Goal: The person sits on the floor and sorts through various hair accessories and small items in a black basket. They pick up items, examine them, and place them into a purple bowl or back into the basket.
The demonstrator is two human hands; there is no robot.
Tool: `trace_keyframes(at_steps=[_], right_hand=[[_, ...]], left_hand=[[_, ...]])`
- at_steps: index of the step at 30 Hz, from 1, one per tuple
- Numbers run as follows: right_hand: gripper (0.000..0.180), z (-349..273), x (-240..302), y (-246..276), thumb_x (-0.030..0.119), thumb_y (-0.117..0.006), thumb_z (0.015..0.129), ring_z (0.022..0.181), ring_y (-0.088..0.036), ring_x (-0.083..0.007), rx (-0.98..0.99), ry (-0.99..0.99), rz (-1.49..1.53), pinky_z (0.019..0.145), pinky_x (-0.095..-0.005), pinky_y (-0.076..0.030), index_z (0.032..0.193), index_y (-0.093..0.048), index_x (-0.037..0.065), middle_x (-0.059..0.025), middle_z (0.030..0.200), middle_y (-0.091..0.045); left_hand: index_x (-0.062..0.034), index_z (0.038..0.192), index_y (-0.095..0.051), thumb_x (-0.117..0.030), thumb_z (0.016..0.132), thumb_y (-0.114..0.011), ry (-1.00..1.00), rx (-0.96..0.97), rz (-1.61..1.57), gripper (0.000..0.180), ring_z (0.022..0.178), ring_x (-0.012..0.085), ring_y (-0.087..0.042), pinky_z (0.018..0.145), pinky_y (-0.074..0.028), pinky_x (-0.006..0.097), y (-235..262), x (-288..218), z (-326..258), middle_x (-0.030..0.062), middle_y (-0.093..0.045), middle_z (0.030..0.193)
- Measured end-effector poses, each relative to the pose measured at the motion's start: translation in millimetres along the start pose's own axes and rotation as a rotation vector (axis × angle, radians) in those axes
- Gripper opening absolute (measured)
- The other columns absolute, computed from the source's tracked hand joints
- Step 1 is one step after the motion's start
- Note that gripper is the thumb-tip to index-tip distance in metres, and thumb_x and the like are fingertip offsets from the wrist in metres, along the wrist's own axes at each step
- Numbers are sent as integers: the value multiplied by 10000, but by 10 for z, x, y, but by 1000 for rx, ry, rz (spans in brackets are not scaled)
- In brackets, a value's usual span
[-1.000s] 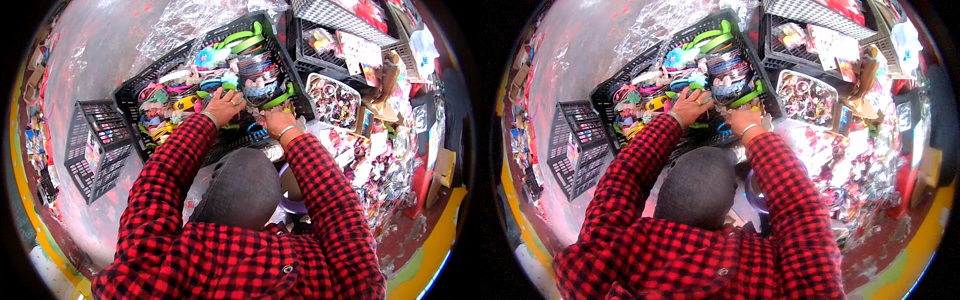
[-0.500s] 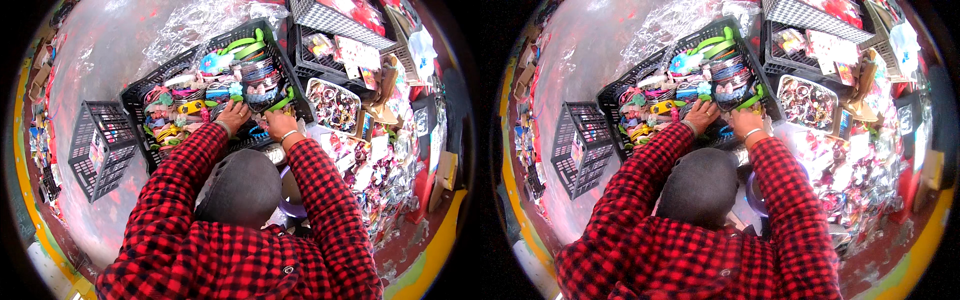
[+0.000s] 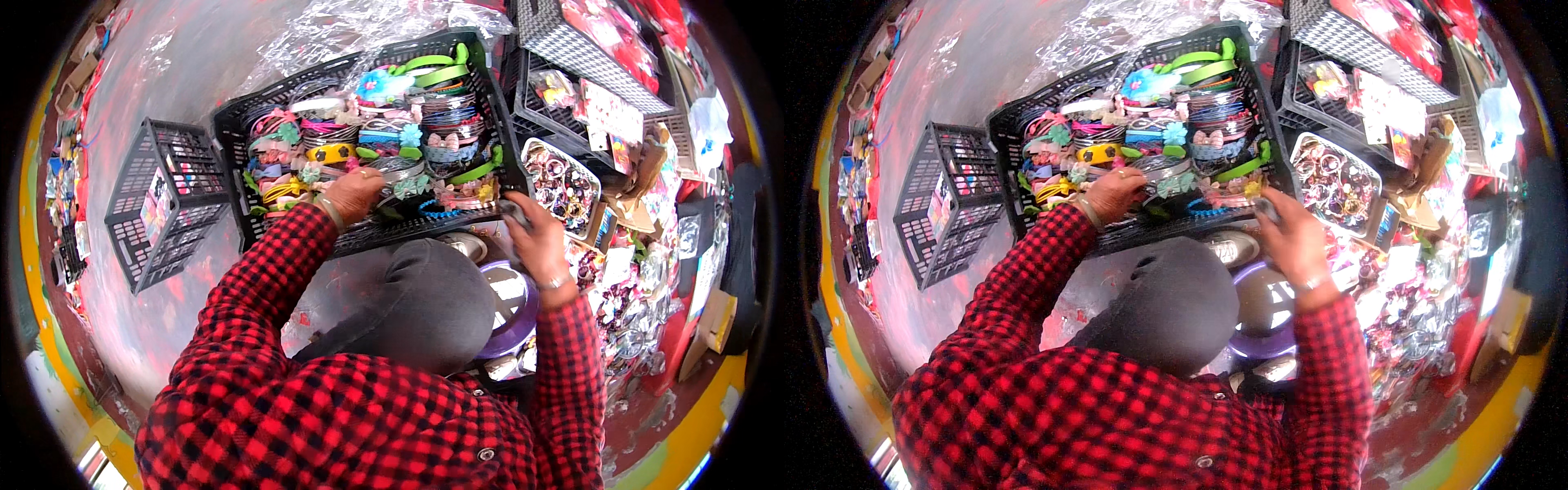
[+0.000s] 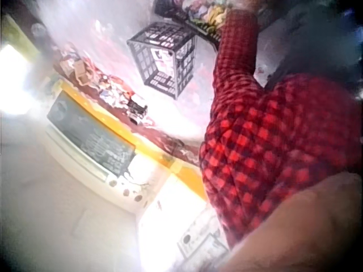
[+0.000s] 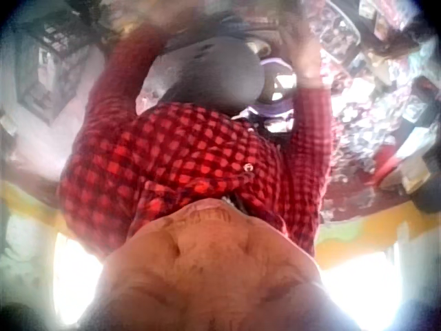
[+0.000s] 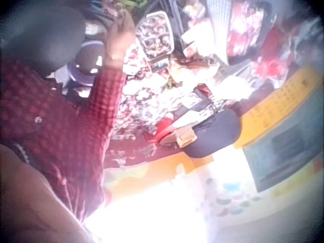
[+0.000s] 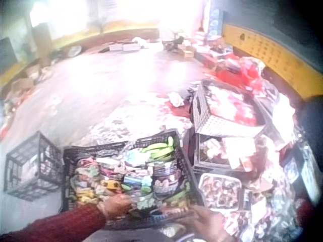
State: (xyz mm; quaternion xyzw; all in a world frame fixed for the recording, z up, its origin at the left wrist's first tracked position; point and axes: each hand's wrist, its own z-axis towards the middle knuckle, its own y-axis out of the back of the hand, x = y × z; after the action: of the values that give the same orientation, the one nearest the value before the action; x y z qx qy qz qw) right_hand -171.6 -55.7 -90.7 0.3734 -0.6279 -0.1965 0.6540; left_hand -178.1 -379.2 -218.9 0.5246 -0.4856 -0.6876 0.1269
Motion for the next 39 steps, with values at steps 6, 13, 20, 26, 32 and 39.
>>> trace_keyframes(at_steps=[6,13,20,26,32,39], right_hand=[[320,-959,-231,341,60,-634,740,763,-594,-122,-73,-359,104,691,-257,-467,1053,-582,20,-102,887,-648],[288,-1843,-346,215,91,-623,740,760,-604,-140,-59,-531,129,691,-272,-474,1022,-600,44,-107,887,-645],[281,-2346,-419,195,75,-617,738,682,-564,-115,-62,-633,145,652,-258,-457,1017,-602,51,-87,783,-634],[257,-2657,-593,65,85,-627,739,668,-541,-93,-70,-629,170,626,-253,-454,995,-614,58,-63,778,-636],[243,-2743,-592,0,73,-621,744,729,-546,-91,-53,-671,332,673,-244,-451,984,-609,40,-72,824,-633],[250,-2952,-367,242,75,-618,741,762,-562,-105,-91,-775,264,695,-256,-452,983,-601,13,-95,840,-631]], left_hand=[[-25,1024,-579,-26,771,-461,163,180,-385,279,916,292,-579,808,-445,355,-463,-39,-158,169,-611,941],[-35,1091,-555,-86,737,-493,321,665,-54,363,975,305,-559,843,-432,382,-1168,-51,320,188,-594,995],[-47,1085,-565,-116,725,-505,229,808,190,372,974,313,-557,842,-433,386,-987,-26,504,185,-594,1001],[-58,1080,-574,-141,714,-515,175,890,298,380,973,320,-556,842,-434,389,-764,-31,455,183,-593,1006],[-65,1029,-587,-155,713,-514,91,823,311,336,938,334,-558,821,-438,397,-693,-141,378,182,-593,974],[-38,907,-543,-192,751,-530,172,-204,206,220,885,327,-524,773,-433,405,-274,-607,332,160,-559,902]])
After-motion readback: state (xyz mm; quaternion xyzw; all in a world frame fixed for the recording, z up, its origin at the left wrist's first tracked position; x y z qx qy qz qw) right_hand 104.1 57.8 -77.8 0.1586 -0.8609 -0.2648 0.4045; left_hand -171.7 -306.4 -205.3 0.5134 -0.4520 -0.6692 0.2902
